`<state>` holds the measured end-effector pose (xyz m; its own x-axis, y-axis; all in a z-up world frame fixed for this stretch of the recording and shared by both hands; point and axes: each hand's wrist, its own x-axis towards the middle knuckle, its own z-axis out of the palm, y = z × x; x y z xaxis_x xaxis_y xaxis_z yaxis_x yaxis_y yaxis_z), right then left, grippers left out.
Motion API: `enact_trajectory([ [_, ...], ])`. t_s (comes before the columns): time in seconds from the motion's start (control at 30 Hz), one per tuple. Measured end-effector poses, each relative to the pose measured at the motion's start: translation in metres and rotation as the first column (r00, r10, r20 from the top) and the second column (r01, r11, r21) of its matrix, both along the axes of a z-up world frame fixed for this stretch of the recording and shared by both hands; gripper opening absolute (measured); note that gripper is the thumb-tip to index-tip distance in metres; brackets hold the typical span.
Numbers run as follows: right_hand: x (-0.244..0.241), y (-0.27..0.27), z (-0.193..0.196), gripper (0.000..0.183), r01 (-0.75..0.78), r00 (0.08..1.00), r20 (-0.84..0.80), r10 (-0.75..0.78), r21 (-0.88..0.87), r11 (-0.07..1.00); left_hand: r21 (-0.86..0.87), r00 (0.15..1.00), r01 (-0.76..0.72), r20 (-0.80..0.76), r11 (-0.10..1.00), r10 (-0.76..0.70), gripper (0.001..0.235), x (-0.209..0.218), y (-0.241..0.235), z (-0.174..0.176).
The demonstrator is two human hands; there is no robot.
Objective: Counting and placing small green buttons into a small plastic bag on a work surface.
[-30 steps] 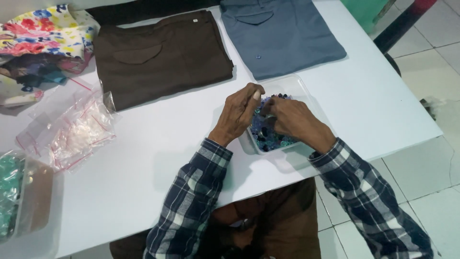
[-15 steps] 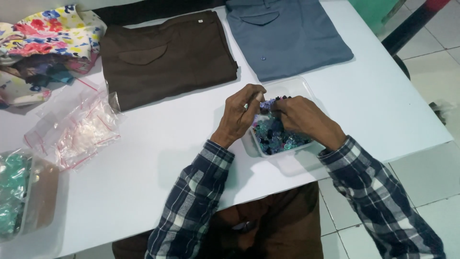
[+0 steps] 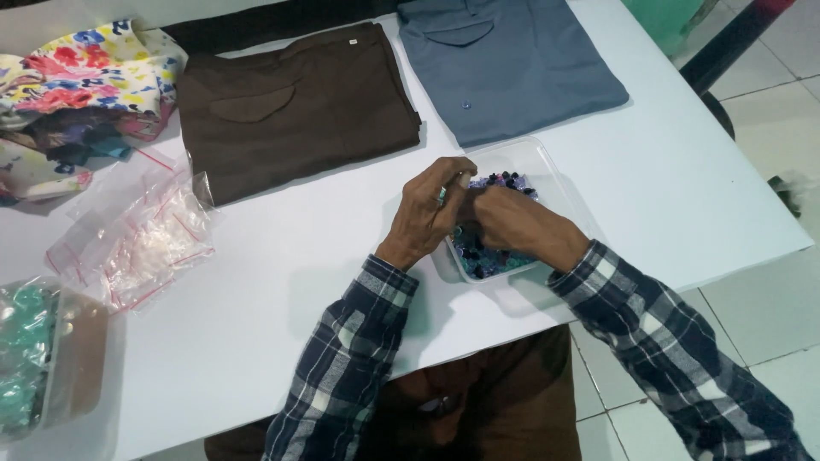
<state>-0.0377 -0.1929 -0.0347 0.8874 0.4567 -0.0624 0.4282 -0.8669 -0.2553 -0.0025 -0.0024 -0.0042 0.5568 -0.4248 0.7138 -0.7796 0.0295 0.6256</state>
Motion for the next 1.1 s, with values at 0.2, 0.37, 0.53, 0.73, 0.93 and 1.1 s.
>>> enact_trajectory([
  [0.2, -0.019, 0.016, 0.057, 0.026, 0.171, 0.985, -0.016, -0.172, -0.042, 0.984, 0.278, 0.971, -0.192, 0.195, 0.941, 0.140, 0.015, 0.004, 0.006, 0.003],
  [0.37, -0.024, 0.014, 0.075, 0.038, 0.288, 0.955, -0.108, -0.276, 0.113, 0.951, 0.400, 0.979, -0.181, 0.160, 0.898, 0.126, 0.014, 0.002, 0.007, 0.006],
  [0.53, -0.008, 0.025, 0.063, 0.026, 0.155, 0.986, -0.038, -0.162, -0.150, 0.977, 0.295, 0.978, -0.170, 0.168, 0.940, 0.124, 0.021, 0.007, 0.009, 0.007],
  [0.73, -0.005, 0.024, 0.027, 0.011, 0.058, 0.998, -0.026, -0.062, -0.148, 0.987, 0.277, 0.977, -0.192, 0.147, 0.941, 0.156, 0.019, 0.009, 0.010, -0.002],
  [0.93, -0.019, 0.017, 0.066, 0.017, 0.151, 0.988, -0.030, -0.149, 0.110, 0.982, 0.245, 0.986, -0.152, 0.106, 0.958, 0.130, 0.026, 0.011, 0.010, 0.001],
  [1.1, -0.018, -0.009, 0.061, 0.018, 0.434, 0.901, -0.242, -0.360, 0.518, 0.737, 0.220, 1.000, 0.026, -0.002, 0.975, -0.026, 0.036, -0.011, 0.020, 0.036],
])
